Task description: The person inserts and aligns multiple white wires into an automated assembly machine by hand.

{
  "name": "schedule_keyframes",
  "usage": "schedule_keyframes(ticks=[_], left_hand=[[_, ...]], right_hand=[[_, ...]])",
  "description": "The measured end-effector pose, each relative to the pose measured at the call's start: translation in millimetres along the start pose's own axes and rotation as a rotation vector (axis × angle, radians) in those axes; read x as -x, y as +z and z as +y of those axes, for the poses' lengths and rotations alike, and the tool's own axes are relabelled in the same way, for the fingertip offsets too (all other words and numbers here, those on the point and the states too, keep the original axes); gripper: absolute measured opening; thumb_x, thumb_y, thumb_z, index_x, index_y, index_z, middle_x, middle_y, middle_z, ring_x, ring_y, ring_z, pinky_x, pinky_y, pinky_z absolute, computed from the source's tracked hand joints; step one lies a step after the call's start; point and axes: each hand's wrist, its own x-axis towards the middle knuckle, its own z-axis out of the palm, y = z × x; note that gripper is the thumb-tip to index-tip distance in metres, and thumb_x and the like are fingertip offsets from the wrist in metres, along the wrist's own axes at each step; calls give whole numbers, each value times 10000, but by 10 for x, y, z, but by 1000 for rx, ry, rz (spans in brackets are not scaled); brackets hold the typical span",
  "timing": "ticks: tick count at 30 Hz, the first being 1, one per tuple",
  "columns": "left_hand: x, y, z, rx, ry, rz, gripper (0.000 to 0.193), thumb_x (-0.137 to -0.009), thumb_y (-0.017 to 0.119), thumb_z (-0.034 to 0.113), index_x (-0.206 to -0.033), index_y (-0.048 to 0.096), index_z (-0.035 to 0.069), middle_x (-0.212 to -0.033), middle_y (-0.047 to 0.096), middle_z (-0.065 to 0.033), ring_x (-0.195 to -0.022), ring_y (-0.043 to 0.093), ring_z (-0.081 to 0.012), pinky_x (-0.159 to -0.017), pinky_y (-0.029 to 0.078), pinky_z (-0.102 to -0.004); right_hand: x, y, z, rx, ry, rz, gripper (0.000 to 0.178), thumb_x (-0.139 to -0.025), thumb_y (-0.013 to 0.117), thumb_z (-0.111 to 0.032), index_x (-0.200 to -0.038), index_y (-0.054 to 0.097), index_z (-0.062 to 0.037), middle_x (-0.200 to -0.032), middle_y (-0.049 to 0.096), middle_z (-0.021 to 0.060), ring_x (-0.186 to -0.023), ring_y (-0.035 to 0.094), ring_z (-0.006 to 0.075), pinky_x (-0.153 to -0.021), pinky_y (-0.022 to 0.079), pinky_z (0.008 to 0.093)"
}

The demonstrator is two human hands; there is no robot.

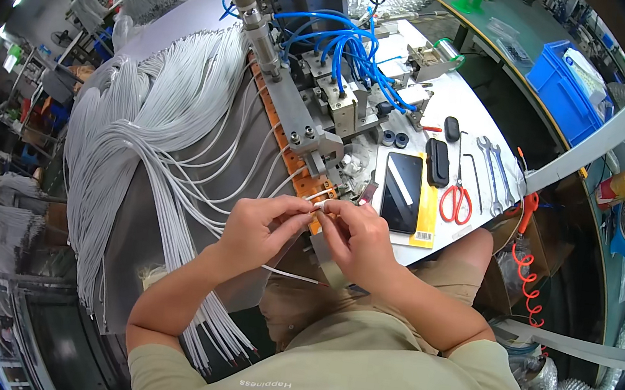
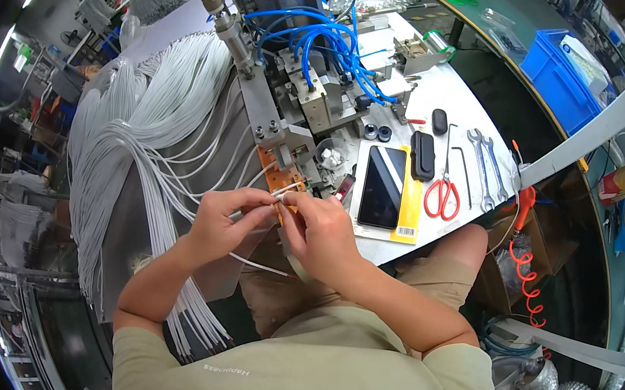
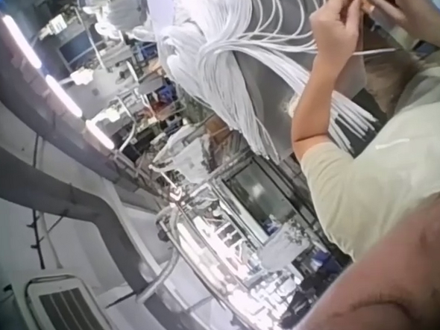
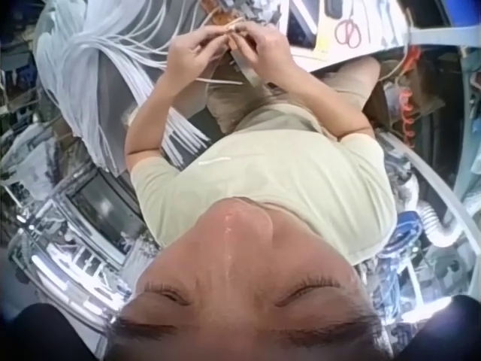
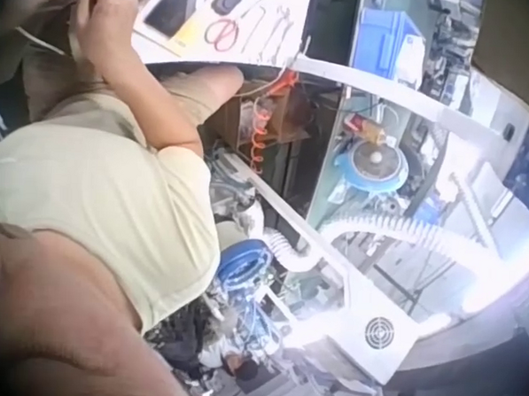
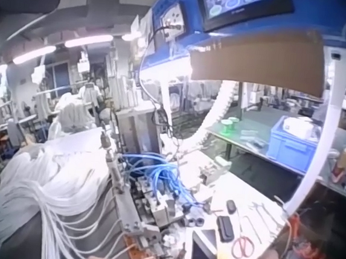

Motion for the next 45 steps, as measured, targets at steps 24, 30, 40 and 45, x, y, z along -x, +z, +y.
schedule_keyframes(ticks=[24,30,40,45], left_hand=[[-411,-764,-292,-430,158,-34,215,-882,635,62,-1089,659,6,-976,709,-120,-889,689,-223,-796,539,-326],[-823,-1652,-1235,-1093,-151,182,819,-681,782,338,-1391,476,70,-1170,667,-172,-1057,642,-389,-923,516,-456],[-1830,-1852,-1739,-1156,-557,233,895,-700,726,444,-1425,421,18,-1110,676,-252,-1023,674,-395,-863,552,-470],[-2003,-1890,-1714,-1144,-574,274,702,-692,752,398,-1231,523,10,-1103,681,-247,-1016,676,-392,-854,552,-474]], right_hand=[[-105,-77,116,29,-164,-72,172,-842,721,-41,-912,564,-37,-736,542,70,-674,531,264,-634,382,371],[-61,-165,43,32,-135,-40,162,-840,721,-48,-877,564,-62,-726,530,54,-649,494,235,-642,365,377],[-67,-82,388,183,69,47,141,-885,699,-95,-881,568,-44,-718,537,44,-625,503,174,-628,393,329],[-195,-4,619,-450,678,-124,173,-950,657,-153,-895,551,-28,-708,526,-28,-612,456,39,-539,360,227]])
